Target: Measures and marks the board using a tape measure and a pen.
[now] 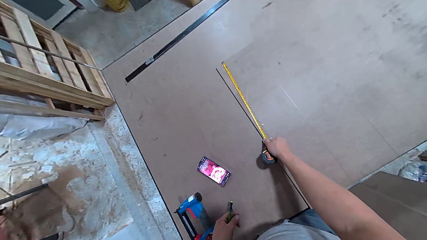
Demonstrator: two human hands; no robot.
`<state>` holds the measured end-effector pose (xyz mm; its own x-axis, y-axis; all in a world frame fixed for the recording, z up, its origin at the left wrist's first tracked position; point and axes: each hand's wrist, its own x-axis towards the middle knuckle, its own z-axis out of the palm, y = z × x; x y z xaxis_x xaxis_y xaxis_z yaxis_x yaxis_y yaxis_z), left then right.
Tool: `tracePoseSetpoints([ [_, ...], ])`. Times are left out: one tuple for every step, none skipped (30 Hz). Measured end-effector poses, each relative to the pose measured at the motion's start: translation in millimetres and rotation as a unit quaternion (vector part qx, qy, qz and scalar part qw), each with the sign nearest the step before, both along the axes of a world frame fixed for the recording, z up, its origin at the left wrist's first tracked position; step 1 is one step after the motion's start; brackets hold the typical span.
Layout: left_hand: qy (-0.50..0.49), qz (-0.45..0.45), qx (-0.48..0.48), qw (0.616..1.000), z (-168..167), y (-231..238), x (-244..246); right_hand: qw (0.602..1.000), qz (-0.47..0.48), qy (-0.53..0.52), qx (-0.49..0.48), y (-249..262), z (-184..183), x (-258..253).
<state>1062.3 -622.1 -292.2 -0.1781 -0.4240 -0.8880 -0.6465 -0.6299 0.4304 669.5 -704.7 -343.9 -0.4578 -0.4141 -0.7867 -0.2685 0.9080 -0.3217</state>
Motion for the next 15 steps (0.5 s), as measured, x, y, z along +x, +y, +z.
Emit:
tracePoseSetpoints([
  [0.0, -0.007, 0.0, 1.0, -0.2, -0.1, -1.1, 1.0, 0.001, 0.001, -0.001, 0.6, -0.7, -0.2],
  [-0.001, -0.01, 0.0, 1.0, -0.4, 0.1, -2.0, 1.0, 0.003, 0.002, -0.002, 1.4, -1.5, -0.1],
  [-0.001, -0.01, -0.001, 1.0, -0.4, 0.1, -2.6, 1.0, 0.006, 0.003, -0.002, 1.5, -1.4, 0.1],
  [-0.002, -0.009, -0.002, 1.0, -0.2, 0.1, -2.8, 1.0, 0.007, 0.002, -0.002, 0.9, -1.0, 0.2],
  [-0.003, -0.009, -0.003, 1.0, 0.2, 0.4, -2.7, 1.0, 0.008, 0.002, -0.001, 0.6, -0.8, 0.3],
  [-0.004, -0.01, -0.003, 1.0, 0.6, 1.0, -2.0, 1.0, 0.008, 0.002, -0.001, 0.5, -0.7, 0.6],
  [-0.007, -0.011, -0.004, 1.0, 1.3, 1.7, -1.1, 1.0, 0.007, 0.003, -0.001, 0.7, -0.4, 0.9],
  [-0.011, -0.014, -0.006, 1.0, 2.6, 2.4, -0.4, 1.0, 0.005, 0.004, -0.001, 0.7, 0.2, 1.0],
  [-0.017, -0.021, -0.009, 1.0, 4.9, 2.9, -0.2, 1.0, 0.004, 0.004, -0.001, 0.3, 1.4, 0.9],
  [-0.023, -0.033, -0.013, 0.999, 7.8, 3.3, -0.1, 1.0, 0.002, 0.002, -0.002, -0.3, 3.8, 0.9],
  [-0.026, -0.037, -0.016, 0.999, 9.3, 4.6, 0.9, 1.0, 0.0, 0.002, -0.002, -0.8, 4.8, 1.0],
  [-0.026, -0.036, -0.017, 0.999, 9.8, 6.6, 2.9, 1.0, 0.001, 0.003, 0.0, -1.1, 4.9, 1.0],
  [-0.025, -0.03, -0.016, 0.999, 10.1, 9.0, 4.9, 1.0, -0.002, 0.002, 0.001, -1.2, 4.8, 1.3],
  [-0.024, -0.023, -0.014, 0.999, 10.7, 11.4, 6.9, 1.0, -0.002, 0.002, 0.001, -1.1, 5.3, 1.6],
  [-0.023, -0.019, -0.014, 0.999, 11.2, 13.8, 8.7, 1.0, -0.001, 0.004, 0.001, -0.8, 5.6, 1.9],
])
